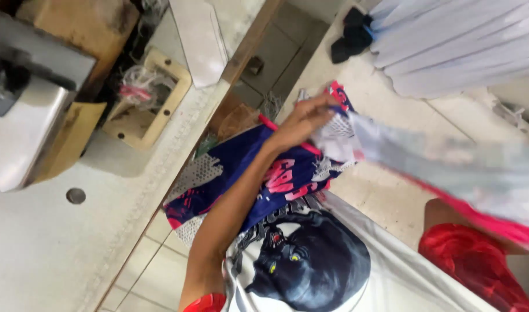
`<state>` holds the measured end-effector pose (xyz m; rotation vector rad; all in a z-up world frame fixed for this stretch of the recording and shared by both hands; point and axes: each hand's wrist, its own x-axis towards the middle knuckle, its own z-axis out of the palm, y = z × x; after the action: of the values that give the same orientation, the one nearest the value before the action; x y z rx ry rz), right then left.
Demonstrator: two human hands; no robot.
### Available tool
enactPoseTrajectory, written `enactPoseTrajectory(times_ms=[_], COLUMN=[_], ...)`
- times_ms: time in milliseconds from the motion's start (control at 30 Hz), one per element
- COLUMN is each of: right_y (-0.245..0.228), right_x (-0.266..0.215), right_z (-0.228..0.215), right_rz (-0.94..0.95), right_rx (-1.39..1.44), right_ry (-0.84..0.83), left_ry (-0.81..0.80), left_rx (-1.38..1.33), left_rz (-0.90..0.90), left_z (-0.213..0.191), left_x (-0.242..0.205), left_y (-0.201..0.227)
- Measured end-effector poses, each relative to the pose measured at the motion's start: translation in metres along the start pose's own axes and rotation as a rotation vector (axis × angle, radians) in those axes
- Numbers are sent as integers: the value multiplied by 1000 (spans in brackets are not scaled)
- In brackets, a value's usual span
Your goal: Overlocking the edges of jerseys by attaching a pink trim using an industrial sewing machine.
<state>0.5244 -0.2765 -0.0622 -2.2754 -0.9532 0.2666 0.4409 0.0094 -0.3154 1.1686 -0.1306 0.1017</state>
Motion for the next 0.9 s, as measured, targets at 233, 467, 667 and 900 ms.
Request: enactPoseTrajectory(times_ms=[233, 467, 667, 900], right_y=[-63, -105, -145, -217], right_x=[77, 120, 141, 177], right_z=[98, 154, 189, 241], right_rz=[-111, -552, -721, -738], right_rx=[114, 225, 521, 718], right_ry=[-315, -324, -410, -944], left_ry=[213, 472, 699, 342], left_rx=[150, 171, 398, 733], left_rz=[211, 201, 434, 376], left_z=[20, 33, 28, 30], left_x=[-32, -98, -157, -202], left_y=[171, 251, 305, 373])
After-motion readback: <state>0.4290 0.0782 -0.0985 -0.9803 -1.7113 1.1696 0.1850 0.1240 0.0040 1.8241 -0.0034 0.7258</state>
